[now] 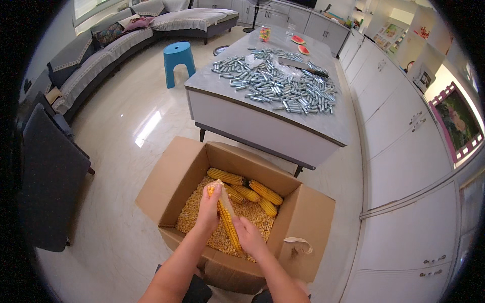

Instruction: The person sits on the floor and shucks corn cobs by hand, removing kernels into a cardboard box. They handle multiple cobs one at a time, rotating each to strip the kernels, and place the stripped cobs back into the box.

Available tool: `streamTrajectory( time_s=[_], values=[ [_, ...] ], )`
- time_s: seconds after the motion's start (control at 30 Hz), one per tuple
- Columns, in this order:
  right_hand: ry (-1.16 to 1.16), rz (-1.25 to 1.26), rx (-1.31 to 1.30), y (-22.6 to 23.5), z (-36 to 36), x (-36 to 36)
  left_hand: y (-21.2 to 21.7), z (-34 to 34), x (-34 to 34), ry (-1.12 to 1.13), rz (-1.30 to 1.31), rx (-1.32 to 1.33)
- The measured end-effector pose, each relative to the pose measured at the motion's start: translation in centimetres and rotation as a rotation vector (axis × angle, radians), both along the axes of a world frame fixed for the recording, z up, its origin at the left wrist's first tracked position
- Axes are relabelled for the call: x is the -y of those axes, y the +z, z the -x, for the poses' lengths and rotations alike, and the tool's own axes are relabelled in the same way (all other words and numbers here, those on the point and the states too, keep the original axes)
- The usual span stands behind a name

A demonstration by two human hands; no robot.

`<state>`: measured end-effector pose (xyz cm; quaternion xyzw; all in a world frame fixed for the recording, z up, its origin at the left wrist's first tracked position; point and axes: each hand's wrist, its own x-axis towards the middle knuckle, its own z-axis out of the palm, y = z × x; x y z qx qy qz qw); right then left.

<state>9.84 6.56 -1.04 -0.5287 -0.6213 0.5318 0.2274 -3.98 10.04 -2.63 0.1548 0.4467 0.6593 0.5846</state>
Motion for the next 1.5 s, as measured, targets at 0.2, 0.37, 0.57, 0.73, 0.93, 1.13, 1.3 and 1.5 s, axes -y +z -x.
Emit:
streamTrajectory(
  time_s=[0.2,0.37,0.57,0.73,0.93,1.13,1.3,1.5],
  values=[
    [-0.081,-0.02,-0.059,-2.4,0.0,-0.1,0.6,-2.5,0.8,-0.072,-0.072,-0.253],
    [-0.16,0.234,-0.342,-0.1,0.3,0.4,1.3,-2.5,0.9,-0.072,-0.135,-0.32],
    [-0.206,-0.108,-0.055,-1.1,0.6,0.3,1.2,-2.7,1.2,-0.037,-0.117,-0.277],
    [-0.174,0.193,-0.257,-3.4,0.0,-0.3,1.2,-1.6,0.7,0.035,-0.051,-0.158],
    [-0.071,0.076,-0.267,-2.4,0.3,0.6,1.0,-1.1,0.6,0.065,-0.063,-0.225],
    [-0.138,-0.083,-0.072,-1.2,0.6,0.7,1.2,-1.5,0.8,0.08,-0.084,-0.231],
    [-0.195,0.077,-0.203,-2.1,0.4,0.3,1.4,-1.2,0.6,0.1,-0.08,-0.199],
    [0.028,0.091,-0.17,-1.7,-0.1,0.4,1.0,0.0,0.1,0.195,-0.043,-0.12]
  ],
)
